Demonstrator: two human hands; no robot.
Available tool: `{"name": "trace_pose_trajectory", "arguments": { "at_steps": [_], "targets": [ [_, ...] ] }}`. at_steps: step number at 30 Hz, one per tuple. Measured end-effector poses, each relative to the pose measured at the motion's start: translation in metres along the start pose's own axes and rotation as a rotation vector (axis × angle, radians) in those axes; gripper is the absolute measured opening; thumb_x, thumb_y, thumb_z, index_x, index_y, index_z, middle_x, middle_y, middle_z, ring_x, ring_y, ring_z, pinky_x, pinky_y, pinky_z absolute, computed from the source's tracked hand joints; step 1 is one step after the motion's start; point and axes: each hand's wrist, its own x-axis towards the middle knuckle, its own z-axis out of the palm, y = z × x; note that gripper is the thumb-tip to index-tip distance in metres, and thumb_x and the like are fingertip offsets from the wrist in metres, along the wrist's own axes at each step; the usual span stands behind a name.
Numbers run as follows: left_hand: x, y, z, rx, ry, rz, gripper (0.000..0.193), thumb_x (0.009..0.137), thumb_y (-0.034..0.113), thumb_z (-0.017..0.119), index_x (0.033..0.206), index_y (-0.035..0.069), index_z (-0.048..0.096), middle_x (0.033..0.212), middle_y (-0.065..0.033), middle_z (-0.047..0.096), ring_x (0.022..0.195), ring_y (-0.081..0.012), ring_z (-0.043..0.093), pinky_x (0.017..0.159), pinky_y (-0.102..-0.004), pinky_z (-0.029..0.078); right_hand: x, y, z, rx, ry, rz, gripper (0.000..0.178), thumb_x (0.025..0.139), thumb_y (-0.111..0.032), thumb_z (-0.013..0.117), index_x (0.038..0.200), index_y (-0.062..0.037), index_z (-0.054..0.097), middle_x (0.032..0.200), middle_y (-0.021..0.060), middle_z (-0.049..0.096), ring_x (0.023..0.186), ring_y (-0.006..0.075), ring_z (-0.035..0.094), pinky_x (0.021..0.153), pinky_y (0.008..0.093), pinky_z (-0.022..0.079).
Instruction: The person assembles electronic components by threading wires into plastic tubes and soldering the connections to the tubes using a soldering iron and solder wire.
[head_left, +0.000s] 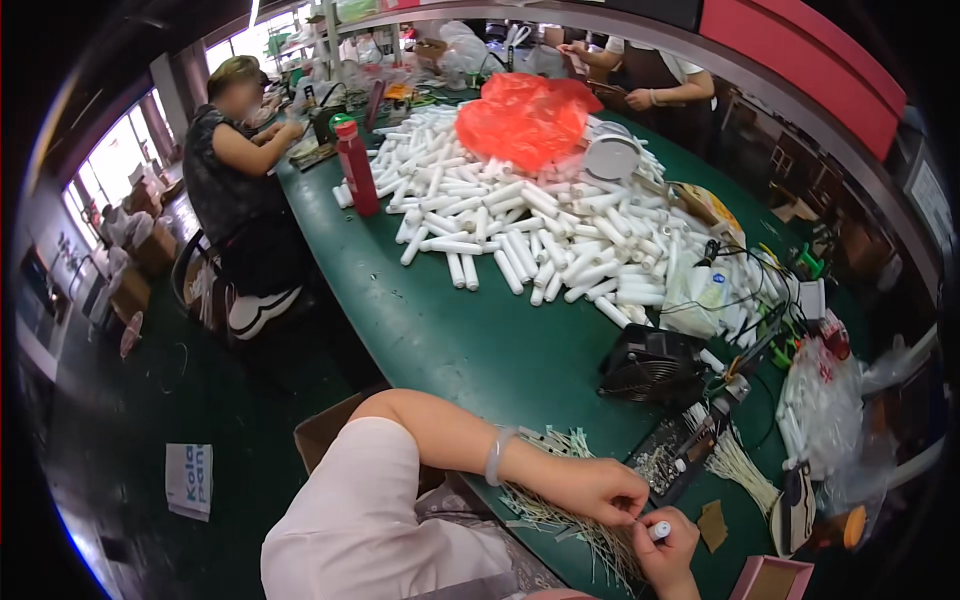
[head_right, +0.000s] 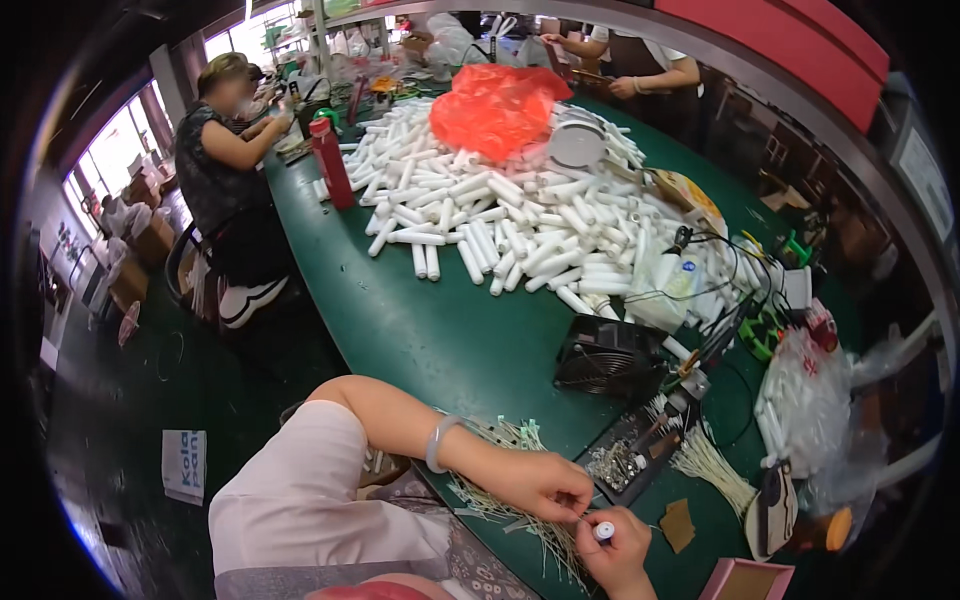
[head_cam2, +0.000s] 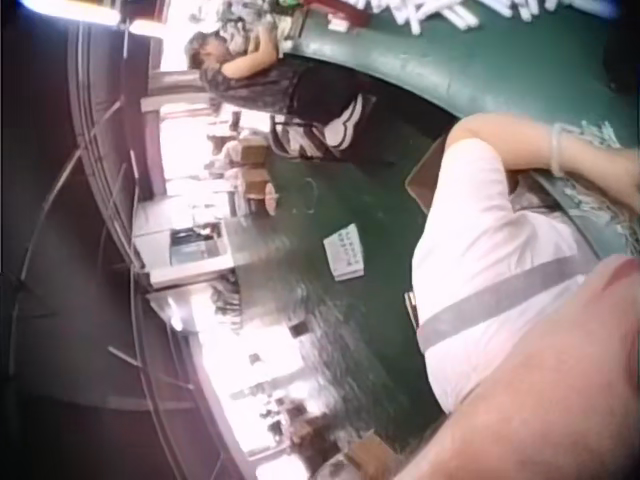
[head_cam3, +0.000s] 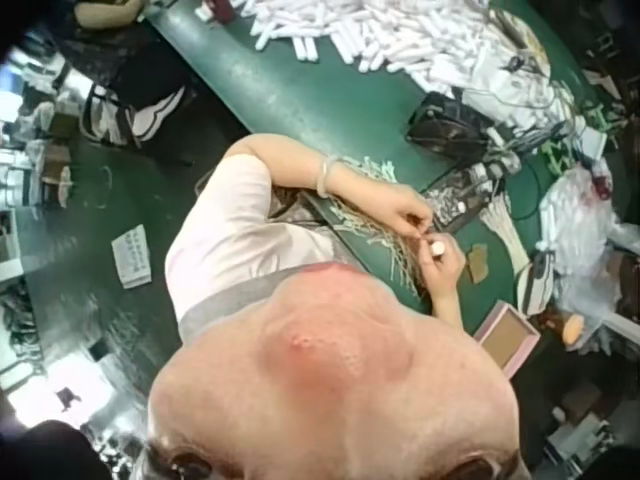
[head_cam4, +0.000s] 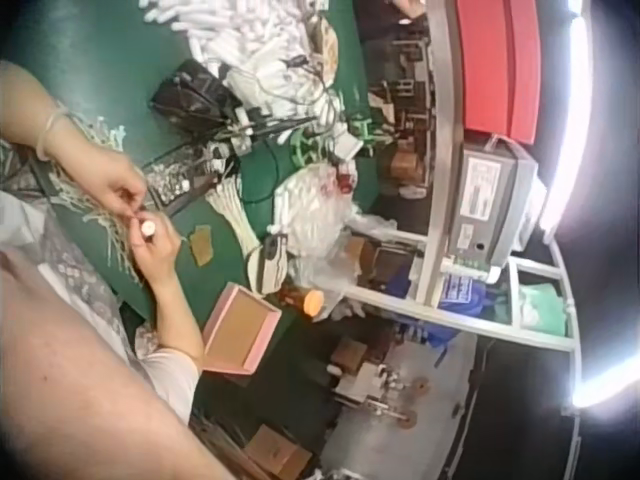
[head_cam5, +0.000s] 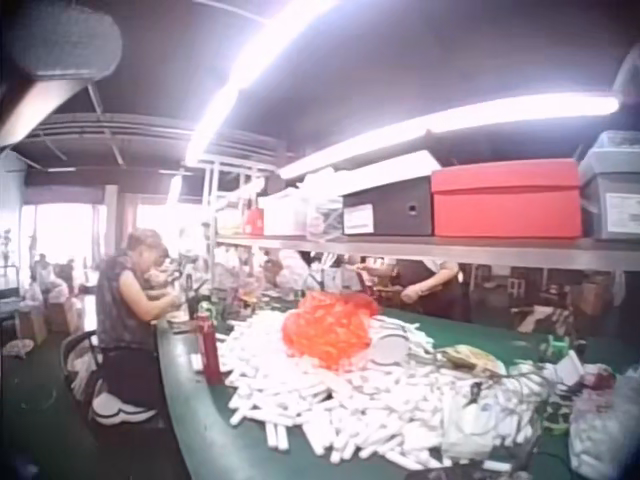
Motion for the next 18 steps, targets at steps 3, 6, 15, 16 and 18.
{"name": "trace_pose_trajectory", "arguments": {
  "at_steps": [3, 6, 15, 16, 18],
  "targets": [
    [0.003, -0.001, -0.002, -0.012, -0.041, -0.018, 0.014, 0.074, 0.012, 0.061, 0.080, 0.001, 0.053, 0.073, -0.0081, 0.056, 0.064, -0.0175, 0.054, 0.058, -0.0299, 0.043, 0.000, 0.001, 0.000, -0.010, 0.022, -0.023, 0.008, 0.063, -0.004, 0.064, 0.063, -0.0036, 0.056, 0.059, 0.0080, 0.054, 0.053, 0.0221, 0.054, 0.050, 0.0295, 0.041],
    [0.003, -0.003, -0.003, 0.031, -0.019, 0.030, 0.016, 0.075, 0.014, 0.062, 0.080, 0.001, 0.054, 0.073, -0.0087, 0.056, 0.065, -0.0173, 0.055, 0.058, -0.0298, 0.044, 0.005, 0.005, 0.000, -0.036, 0.027, -0.129, 0.011, 0.063, -0.004, 0.066, 0.067, -0.0058, 0.057, 0.058, 0.0072, 0.054, 0.048, 0.0208, 0.054, 0.045, 0.0285, 0.042],
    [0.004, -0.001, -0.004, -0.062, -0.013, -0.115, 0.015, 0.078, 0.013, 0.062, 0.081, 0.001, 0.055, 0.075, -0.0069, 0.056, 0.068, -0.0121, 0.056, 0.059, -0.0251, 0.046, 0.008, 0.007, -0.006, -0.043, 0.021, -0.159, 0.012, 0.062, -0.005, 0.067, 0.067, -0.0062, 0.056, 0.060, 0.0076, 0.057, 0.050, 0.0220, 0.056, 0.046, 0.0293, 0.044],
    [0.005, 0.001, -0.004, -0.070, -0.014, -0.124, 0.014, 0.078, 0.013, 0.062, 0.081, 0.001, 0.055, 0.076, -0.0068, 0.055, 0.068, -0.0125, 0.056, 0.059, -0.0249, 0.046, 0.007, 0.008, -0.006, -0.038, 0.025, -0.164, 0.013, 0.062, -0.005, 0.067, 0.068, -0.0062, 0.056, 0.060, 0.0075, 0.057, 0.050, 0.0221, 0.056, 0.046, 0.0297, 0.044],
    [0.004, 0.002, -0.006, 0.006, -0.033, -0.129, 0.015, 0.082, 0.014, 0.061, 0.087, 0.001, 0.056, 0.080, -0.0050, 0.054, 0.069, -0.0090, 0.055, 0.061, -0.0221, 0.046, 0.008, 0.009, -0.010, -0.020, -0.004, -0.177, 0.015, 0.063, -0.005, 0.065, 0.076, -0.0058, 0.058, 0.065, 0.0090, 0.058, 0.053, 0.0232, 0.057, 0.048, 0.0307, 0.045]
  ]
}}
